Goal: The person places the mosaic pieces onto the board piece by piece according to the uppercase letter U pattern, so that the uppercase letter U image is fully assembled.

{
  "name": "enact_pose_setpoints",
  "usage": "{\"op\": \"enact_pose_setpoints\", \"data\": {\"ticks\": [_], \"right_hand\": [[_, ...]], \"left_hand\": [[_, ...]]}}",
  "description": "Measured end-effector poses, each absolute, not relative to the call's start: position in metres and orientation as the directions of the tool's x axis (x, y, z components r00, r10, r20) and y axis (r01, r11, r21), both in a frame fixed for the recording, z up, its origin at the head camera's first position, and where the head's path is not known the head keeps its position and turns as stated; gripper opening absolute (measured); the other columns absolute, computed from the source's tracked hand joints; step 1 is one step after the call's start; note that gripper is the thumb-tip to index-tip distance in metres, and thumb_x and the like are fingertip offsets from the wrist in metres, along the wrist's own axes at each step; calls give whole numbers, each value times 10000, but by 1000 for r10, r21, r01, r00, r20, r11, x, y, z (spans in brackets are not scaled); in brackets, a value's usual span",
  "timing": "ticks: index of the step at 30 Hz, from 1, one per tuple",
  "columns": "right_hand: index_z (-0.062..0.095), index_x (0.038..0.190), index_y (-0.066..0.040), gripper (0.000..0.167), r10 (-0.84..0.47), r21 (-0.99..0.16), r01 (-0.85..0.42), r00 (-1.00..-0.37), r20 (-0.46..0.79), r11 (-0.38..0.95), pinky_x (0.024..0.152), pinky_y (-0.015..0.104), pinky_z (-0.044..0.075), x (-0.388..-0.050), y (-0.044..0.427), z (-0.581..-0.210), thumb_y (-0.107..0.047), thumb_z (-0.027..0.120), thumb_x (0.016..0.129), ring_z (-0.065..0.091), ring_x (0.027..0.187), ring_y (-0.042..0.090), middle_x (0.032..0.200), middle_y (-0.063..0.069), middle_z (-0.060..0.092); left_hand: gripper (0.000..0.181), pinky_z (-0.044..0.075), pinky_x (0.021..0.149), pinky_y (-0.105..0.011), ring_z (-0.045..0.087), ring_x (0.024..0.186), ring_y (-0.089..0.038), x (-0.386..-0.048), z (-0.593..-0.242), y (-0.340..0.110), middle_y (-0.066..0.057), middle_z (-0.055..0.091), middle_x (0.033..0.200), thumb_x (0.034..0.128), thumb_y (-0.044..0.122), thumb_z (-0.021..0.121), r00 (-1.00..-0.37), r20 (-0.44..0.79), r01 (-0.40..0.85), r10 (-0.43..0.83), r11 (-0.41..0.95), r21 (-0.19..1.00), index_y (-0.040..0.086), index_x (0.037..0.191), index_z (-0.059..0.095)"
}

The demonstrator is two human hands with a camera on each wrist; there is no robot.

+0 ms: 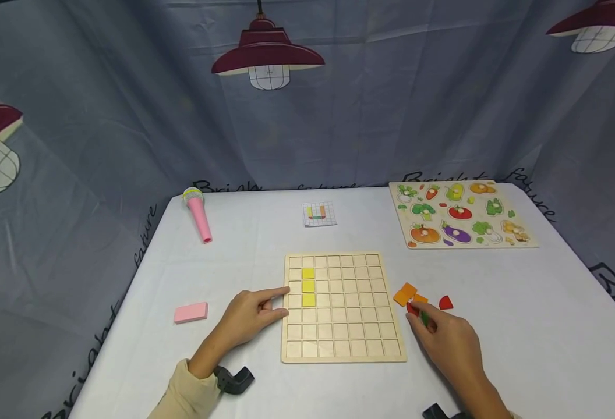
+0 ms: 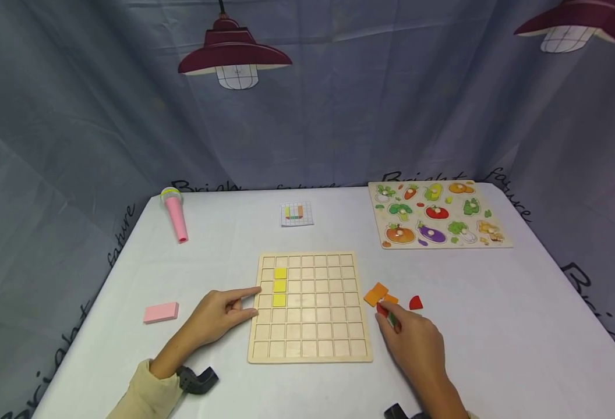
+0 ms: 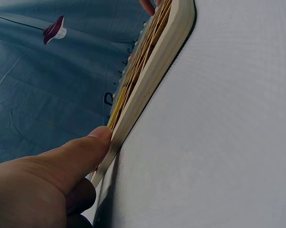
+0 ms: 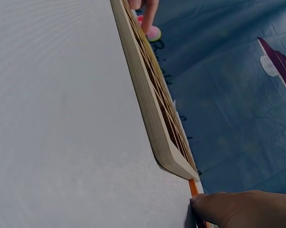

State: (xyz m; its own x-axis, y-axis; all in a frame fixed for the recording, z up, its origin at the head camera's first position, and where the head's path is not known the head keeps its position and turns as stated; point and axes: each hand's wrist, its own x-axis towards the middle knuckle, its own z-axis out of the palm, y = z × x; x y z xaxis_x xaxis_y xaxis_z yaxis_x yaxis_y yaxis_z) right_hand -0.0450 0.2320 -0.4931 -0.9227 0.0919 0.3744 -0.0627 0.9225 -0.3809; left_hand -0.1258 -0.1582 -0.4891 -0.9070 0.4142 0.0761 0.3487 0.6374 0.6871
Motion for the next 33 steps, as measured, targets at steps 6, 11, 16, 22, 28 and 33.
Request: {"op": "enact_pose_setpoints", "data": {"ticks": [6, 11, 16, 22, 28, 33], "right_hand": [[791, 1111, -90, 323, 84, -380, -58, -935, 346, 923, 450, 276, 237, -48, 230, -492, -206, 867, 819, 316, 478, 113, 518, -97, 343], [771, 1050, -101, 255, 88, -389, -51, -939, 332, 920, 451, 275, 254, -48, 230, -492, -184, 859, 826, 329, 477, 112, 540, -93, 360], [748, 998, -109, 209, 88, -398, -56, -938, 334, 916, 450, 278, 255, -48, 230, -491, -170, 854, 828, 330, 475, 110, 540, -96, 360], [770, 1040, -110, 258, 114, -402, -15, -949, 295, 915, 467, 284, 245, -47, 232, -489, -231, 859, 830, 334, 490, 123, 539, -91, 362], [772, 1114, -104, 351, 143, -402, 39, -962, 233, 915, 495, 295, 245, -42, 235, -487, -315, 848, 844, 343, 520, 140, 563, -70, 376], [768, 1126, -92, 374, 161, -412, 63, -965, 207, 909, 494, 293, 243, -42, 236, -487, -332, 847, 850, 348, 518, 143, 566, -61, 386]], "left_hand": [[432, 312, 530, -209, 379, 522, 16, -127, -489, -158, 171, 447, 569, 892, 365, 807, -906, 82, 354, 415, 636, 686, 237, 1297, 727], [441, 312, 527, -208, 380, 519, 13, -127, -489, -158, 171, 449, 568, 891, 371, 806, -907, 70, 345, 416, 637, 689, 237, 1303, 723], [440, 320, 534, -208, 386, 520, 15, -126, -489, -159, 181, 450, 564, 893, 368, 806, -909, 58, 336, 412, 644, 687, 242, 1306, 722], [434, 326, 533, -208, 384, 517, 15, -126, -488, -158, 182, 455, 563, 891, 362, 809, -911, 52, 330, 409, 648, 686, 247, 1301, 725], [434, 323, 533, -206, 384, 521, 18, -126, -487, -157, 182, 447, 561, 887, 357, 813, -909, 60, 337, 413, 641, 689, 247, 1299, 726], [434, 314, 533, -202, 380, 524, 22, -126, -488, -158, 180, 442, 560, 883, 353, 817, -907, 77, 348, 415, 630, 694, 237, 1292, 731]]}}
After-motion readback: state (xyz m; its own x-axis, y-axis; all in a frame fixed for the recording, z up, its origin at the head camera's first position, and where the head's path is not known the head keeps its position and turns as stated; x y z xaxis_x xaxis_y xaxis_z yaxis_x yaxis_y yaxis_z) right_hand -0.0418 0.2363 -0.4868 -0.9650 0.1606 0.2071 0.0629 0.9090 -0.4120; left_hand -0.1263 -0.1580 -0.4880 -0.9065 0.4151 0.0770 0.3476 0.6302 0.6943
